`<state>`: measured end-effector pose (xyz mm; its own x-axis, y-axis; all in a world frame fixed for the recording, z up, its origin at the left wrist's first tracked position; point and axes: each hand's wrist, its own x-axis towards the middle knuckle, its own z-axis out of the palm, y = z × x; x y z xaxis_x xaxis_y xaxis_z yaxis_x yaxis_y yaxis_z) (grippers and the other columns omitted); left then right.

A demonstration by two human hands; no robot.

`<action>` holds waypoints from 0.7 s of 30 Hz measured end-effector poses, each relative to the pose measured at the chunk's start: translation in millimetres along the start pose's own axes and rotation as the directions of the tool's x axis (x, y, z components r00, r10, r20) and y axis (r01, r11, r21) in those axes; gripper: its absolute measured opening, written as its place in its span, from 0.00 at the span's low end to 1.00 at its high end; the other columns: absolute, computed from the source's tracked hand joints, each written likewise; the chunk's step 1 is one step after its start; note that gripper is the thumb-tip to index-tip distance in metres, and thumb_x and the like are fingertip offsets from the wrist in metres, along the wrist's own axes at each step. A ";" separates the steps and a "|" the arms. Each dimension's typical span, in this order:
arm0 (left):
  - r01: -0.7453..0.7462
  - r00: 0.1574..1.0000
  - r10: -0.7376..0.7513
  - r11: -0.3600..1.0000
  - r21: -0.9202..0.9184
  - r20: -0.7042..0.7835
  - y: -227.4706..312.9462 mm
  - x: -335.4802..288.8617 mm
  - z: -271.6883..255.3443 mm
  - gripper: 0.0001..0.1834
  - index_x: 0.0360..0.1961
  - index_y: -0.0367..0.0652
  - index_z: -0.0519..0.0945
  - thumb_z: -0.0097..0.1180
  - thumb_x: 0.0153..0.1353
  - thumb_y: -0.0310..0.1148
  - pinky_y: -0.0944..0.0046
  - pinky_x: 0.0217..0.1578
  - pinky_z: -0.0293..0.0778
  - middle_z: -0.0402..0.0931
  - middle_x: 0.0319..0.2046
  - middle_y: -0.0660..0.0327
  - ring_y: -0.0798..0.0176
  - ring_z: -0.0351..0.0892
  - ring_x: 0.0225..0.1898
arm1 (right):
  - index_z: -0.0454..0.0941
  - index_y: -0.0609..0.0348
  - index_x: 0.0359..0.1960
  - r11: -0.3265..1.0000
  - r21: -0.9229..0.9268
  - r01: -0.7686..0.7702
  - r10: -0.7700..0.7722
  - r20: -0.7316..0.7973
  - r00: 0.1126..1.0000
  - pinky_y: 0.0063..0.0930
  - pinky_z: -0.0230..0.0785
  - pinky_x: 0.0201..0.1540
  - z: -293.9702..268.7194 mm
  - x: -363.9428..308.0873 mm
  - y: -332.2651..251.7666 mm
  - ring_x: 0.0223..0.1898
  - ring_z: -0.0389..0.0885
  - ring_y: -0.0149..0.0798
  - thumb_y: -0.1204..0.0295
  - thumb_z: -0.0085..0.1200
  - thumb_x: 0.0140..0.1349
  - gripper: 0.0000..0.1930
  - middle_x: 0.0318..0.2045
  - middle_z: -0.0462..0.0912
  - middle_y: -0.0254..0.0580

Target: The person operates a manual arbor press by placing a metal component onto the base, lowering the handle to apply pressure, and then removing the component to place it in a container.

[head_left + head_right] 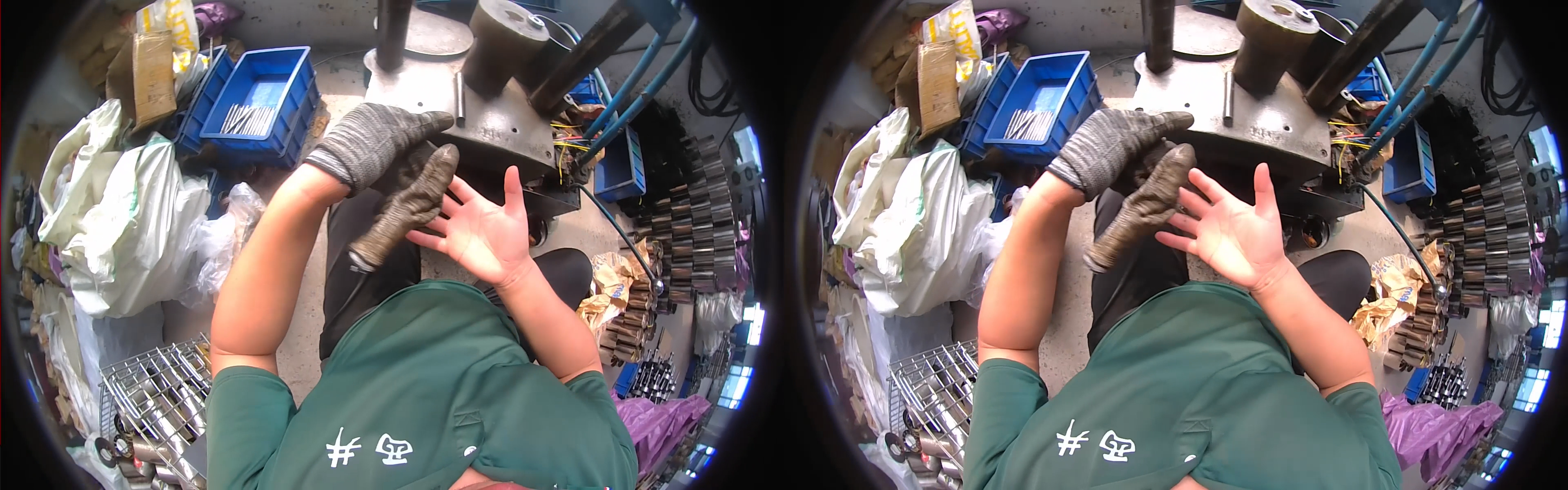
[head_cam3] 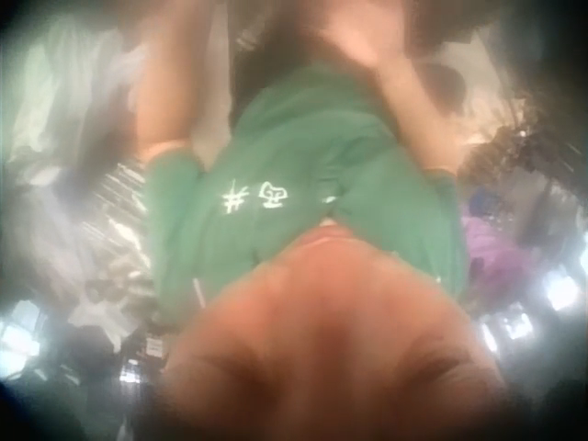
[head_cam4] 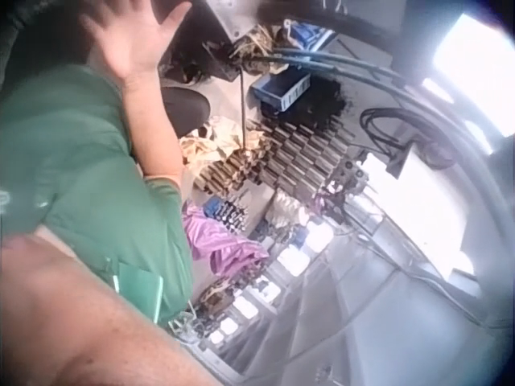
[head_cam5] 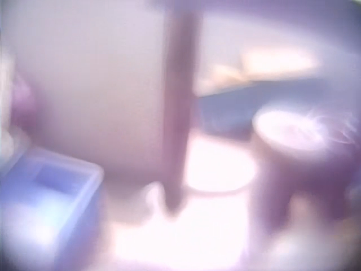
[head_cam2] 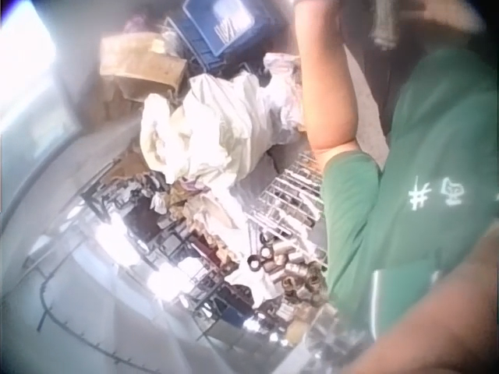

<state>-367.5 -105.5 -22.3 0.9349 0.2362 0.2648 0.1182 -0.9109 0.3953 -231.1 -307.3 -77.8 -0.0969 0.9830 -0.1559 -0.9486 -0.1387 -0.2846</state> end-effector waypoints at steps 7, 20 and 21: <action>0.076 0.952 0.036 0.934 0.350 -0.303 -38.8 -20.5 18.4 0.25 0.64 0.57 0.80 0.53 0.65 0.28 0.54 0.45 0.82 0.84 0.56 0.58 0.52 0.87 0.42 | 0.63 0.58 0.75 0.996 -0.046 -0.070 0.070 -0.006 0.998 0.64 0.65 0.69 -8.6 55.8 42.2 0.69 0.73 0.60 0.27 0.40 0.66 0.50 0.70 0.71 0.56; 0.494 0.862 -0.467 0.861 0.119 -0.200 -1.6 -83.0 150.7 0.33 0.79 0.45 0.57 0.43 0.74 0.34 0.50 0.77 0.48 0.56 0.76 0.49 0.54 0.55 0.77 | 0.67 0.56 0.71 1.000 0.014 -0.004 0.006 -0.139 0.990 0.51 0.67 0.70 -26.9 99.8 76.6 0.63 0.77 0.52 0.49 0.37 0.80 0.29 0.65 0.76 0.49; 0.496 0.861 -0.478 0.865 0.080 -0.174 1.2 -87.4 155.9 0.33 0.79 0.44 0.56 0.42 0.74 0.34 0.50 0.77 0.47 0.54 0.77 0.50 0.54 0.53 0.78 | 0.66 0.55 0.72 0.999 0.037 0.032 -0.024 -0.195 0.980 0.50 0.64 0.72 -29.3 100.4 81.5 0.66 0.74 0.50 0.51 0.36 0.80 0.28 0.66 0.75 0.47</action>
<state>-396.9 -180.0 -182.1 0.6906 0.6973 0.1920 0.5925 -0.6977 0.4026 -309.3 -223.4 -144.4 -0.0136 0.9435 -0.3310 -0.9616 -0.1031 -0.2543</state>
